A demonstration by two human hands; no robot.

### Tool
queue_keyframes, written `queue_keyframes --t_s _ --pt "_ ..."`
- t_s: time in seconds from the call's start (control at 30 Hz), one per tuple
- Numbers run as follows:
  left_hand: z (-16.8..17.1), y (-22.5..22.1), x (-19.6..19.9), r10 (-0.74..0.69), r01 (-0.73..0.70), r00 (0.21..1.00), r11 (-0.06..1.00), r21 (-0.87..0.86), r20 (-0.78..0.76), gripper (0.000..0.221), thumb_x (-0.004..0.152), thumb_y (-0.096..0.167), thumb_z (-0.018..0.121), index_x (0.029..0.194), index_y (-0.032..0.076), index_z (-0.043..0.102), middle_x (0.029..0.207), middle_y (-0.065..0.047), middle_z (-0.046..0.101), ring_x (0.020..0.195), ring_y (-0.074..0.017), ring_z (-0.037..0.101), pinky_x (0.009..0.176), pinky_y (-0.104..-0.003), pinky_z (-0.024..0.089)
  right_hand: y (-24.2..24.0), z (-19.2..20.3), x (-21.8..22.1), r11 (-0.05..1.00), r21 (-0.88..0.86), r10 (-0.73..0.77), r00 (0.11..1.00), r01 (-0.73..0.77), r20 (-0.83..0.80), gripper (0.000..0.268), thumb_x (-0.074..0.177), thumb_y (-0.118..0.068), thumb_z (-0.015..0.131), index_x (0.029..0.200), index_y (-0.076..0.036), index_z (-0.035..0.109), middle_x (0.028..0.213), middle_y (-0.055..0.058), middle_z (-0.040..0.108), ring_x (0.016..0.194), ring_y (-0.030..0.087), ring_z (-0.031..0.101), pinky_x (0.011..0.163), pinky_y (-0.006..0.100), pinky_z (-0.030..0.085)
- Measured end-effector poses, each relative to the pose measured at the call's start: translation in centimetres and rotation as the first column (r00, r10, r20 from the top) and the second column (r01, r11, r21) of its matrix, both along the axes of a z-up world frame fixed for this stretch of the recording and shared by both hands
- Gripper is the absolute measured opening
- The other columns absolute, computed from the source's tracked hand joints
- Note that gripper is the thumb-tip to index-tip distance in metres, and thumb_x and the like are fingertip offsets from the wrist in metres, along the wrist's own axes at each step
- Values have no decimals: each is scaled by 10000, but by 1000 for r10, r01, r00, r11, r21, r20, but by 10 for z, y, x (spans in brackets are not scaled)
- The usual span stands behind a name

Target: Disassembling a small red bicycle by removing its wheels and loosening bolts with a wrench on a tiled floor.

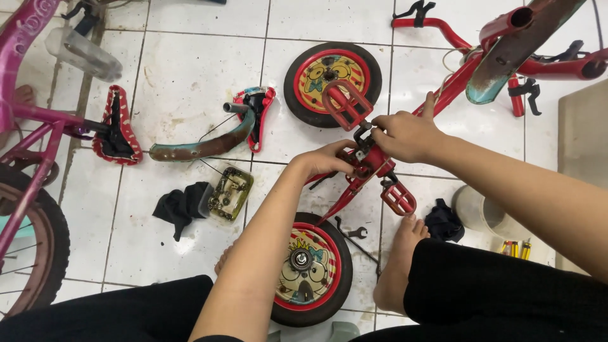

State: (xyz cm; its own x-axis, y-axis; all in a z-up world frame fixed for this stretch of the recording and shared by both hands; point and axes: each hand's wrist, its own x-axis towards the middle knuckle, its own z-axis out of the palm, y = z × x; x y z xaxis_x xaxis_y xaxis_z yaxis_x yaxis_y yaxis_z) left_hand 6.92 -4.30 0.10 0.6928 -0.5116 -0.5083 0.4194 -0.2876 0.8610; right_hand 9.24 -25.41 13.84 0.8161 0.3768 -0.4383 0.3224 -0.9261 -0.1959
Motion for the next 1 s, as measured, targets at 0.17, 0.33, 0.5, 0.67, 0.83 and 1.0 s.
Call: queue_keyframes --t_s 0.17,0.33,0.5,0.67,0.83,1.0 --pt "-6 4 -5 55 -54 996 998 -28 68 774 562 263 941 1279 128 682 1239 -180 681 1231 -301 582 1049 -440 453 3 7 -4 1000 8 19 1000 -19 -11 545 1017 -363 328 1406 -99 606 1195 108 773 1299 301 612 1176 757 -89" --pt "-6 5 -8 83 -78 996 974 -213 14 875 572 152 948 1370 50 602 1338 -225 636 1345 -358 533 1151 -499 389 4 8 -6 998 -35 58 998 -58 8 527 1042 -367 310 1398 -110 601 1234 118 756 1304 300 609 1202 740 -42" --pt "1 13 -18 151 -147 989 943 -299 -11 761 725 282 917 1366 9 612 1341 -236 626 1324 -336 524 1151 -469 400 3 8 -4 998 -36 60 998 -61 -9 514 1047 -358 299 1375 -112 609 1192 109 771 1283 293 626 1200 738 -9" --pt "-16 10 -16 203 -183 975 963 -200 86 665 743 376 924 1292 81 690 1259 -165 700 1270 -288 594 1115 -444 450 4 2 -1 995 -62 80 995 -76 67 493 1030 -351 325 1318 -120 652 1224 98 757 1303 298 613 1203 729 67" --pt "-12 10 -26 227 -220 964 973 -70 138 697 739 501 909 1283 119 702 1273 -132 704 1304 -286 582 1130 -453 440 3 16 -5 967 -171 225 948 -189 225 445 1037 -345 402 1283 -110 688 1256 105 738 1332 287 603 1211 642 232" --pt "52 21 -47 232 -303 893 944 132 385 920 723 623 850 1421 92 572 1425 -202 534 1365 -382 503 1132 -524 441 -1 45 -15 971 -8 225 898 -239 378 265 890 -271 620 1039 -79 725 921 97 771 976 315 745 929 480 566"
